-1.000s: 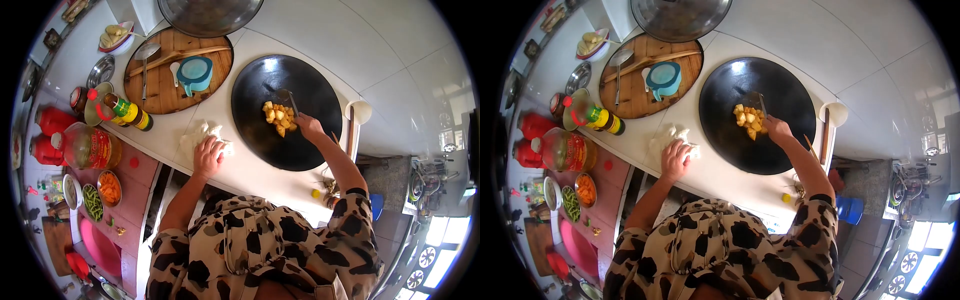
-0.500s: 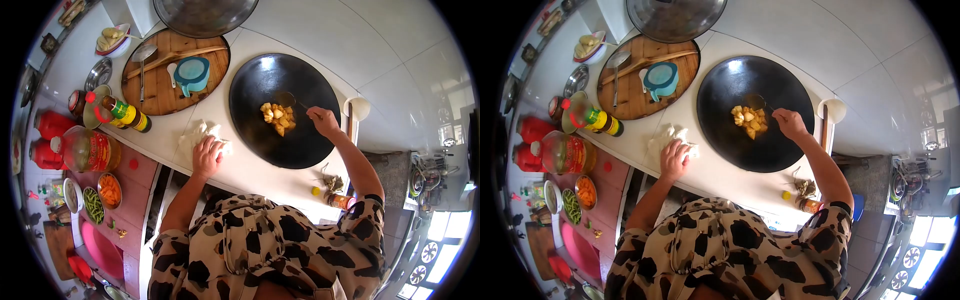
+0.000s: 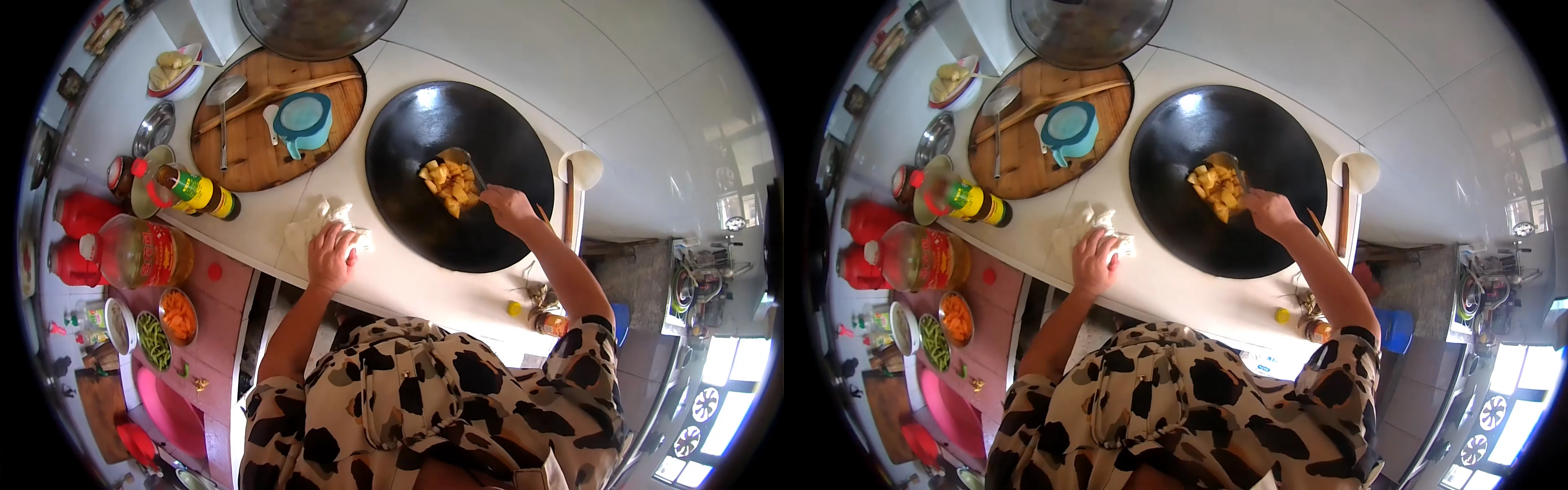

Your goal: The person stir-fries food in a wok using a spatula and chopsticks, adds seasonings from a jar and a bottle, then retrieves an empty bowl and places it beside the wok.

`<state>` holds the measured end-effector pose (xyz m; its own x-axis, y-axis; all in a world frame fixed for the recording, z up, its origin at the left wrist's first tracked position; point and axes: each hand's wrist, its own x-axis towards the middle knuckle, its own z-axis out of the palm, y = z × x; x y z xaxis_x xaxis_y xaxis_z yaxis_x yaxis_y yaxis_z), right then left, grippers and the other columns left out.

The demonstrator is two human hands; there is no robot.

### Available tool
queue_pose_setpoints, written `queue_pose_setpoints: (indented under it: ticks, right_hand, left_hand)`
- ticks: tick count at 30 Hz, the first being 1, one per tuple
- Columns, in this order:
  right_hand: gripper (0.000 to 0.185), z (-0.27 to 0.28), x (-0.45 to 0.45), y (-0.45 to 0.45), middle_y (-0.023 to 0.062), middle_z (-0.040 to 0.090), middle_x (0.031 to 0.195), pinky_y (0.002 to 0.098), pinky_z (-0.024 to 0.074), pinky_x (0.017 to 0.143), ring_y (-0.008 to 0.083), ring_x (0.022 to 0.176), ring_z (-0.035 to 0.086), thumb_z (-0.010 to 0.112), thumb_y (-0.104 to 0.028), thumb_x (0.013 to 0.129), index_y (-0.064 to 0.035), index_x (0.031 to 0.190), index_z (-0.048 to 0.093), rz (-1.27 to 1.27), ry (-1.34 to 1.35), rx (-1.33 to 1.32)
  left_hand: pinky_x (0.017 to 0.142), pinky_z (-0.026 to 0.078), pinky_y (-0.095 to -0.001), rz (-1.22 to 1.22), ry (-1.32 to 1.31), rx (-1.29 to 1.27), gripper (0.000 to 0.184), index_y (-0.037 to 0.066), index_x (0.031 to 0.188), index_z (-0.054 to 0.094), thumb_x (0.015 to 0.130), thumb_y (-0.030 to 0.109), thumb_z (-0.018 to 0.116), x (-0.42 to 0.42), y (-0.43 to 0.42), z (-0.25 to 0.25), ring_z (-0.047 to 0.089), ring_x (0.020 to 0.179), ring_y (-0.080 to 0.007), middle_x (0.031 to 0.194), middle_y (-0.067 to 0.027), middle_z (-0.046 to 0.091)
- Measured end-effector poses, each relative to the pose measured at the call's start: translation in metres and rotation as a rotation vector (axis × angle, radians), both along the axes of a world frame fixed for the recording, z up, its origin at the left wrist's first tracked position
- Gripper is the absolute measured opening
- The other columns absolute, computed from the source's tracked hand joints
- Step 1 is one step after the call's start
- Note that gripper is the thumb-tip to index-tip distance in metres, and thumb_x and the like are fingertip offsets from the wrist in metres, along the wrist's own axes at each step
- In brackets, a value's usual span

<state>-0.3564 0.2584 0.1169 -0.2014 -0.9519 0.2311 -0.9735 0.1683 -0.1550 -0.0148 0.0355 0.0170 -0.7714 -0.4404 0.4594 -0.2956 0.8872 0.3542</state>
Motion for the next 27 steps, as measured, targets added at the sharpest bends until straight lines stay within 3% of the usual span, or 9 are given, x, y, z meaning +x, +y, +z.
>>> queue_pose_setpoints:
  ticks: [3, 10, 13, 17, 27]
  right_hand:
    - [0.019, -0.004, -0.016, -0.003, 0.0104, 0.066, 0.094, 0.041, 0.0538, 0.07, 0.0312, 0.085, 0.065, 0.053, 0.0, 0.077, -0.009, 0.091, 0.062, -0.083, 0.036, 0.053]
    - [0.018, -0.002, -0.038, 0.006, 0.0133, 0.067, 0.094, 0.0385, 0.0537, 0.075, 0.0331, 0.088, 0.065, 0.054, 0.002, 0.08, -0.006, 0.09, 0.066, -0.235, -0.229, -0.186]
    - [0.018, -0.006, -0.034, 0.004, 0.0138, 0.067, 0.097, 0.0378, 0.0538, 0.076, 0.033, 0.089, 0.065, 0.056, 0.003, 0.079, -0.0057, 0.09, 0.067, -0.162, -0.253, -0.17]
    - [0.019, -0.008, -0.021, -0.001, 0.0137, 0.067, 0.097, 0.0389, 0.0545, 0.076, 0.0332, 0.088, 0.065, 0.056, 0.002, 0.078, -0.0067, 0.092, 0.065, -0.012, -0.152, -0.121]
    - [0.017, -0.027, 0.001, -0.01, 0.0126, 0.064, 0.099, 0.0424, 0.0542, 0.066, 0.035, 0.081, 0.064, 0.056, 0.001, 0.073, -0.0081, 0.087, 0.058, -0.006, 0.012, 0.024]
  left_hand:
    - [0.089, 0.041, -0.0426, -0.005, 0.001, -0.008, 0.035, 0.013, 0.105, 0.064, 0.072, 0.021, 0.066, 0.0, -0.001, 0.001, 0.051, 0.116, -0.0288, 0.12, -0.01, 0.057]
    - [0.089, 0.041, -0.0424, 0.011, -0.008, -0.005, 0.033, 0.014, 0.104, 0.064, 0.072, 0.021, 0.066, 0.0, 0.0, 0.004, 0.051, 0.116, -0.0286, 0.119, -0.0093, 0.057]
    - [0.089, 0.041, -0.0423, 0.007, -0.01, 0.002, 0.033, 0.014, 0.104, 0.064, 0.072, 0.021, 0.066, 0.0, -0.001, 0.004, 0.051, 0.115, -0.0287, 0.119, -0.0092, 0.057]
    - [0.089, 0.042, -0.0423, 0.008, -0.001, -0.002, 0.033, 0.014, 0.104, 0.064, 0.072, 0.02, 0.066, -0.001, 0.0, 0.003, 0.051, 0.115, -0.0287, 0.119, -0.0092, 0.057]
    - [0.089, 0.041, -0.0426, 0.014, -0.005, 0.001, 0.034, 0.014, 0.104, 0.063, 0.071, 0.021, 0.066, 0.0, -0.001, 0.004, 0.051, 0.115, -0.029, 0.118, -0.0093, 0.057]
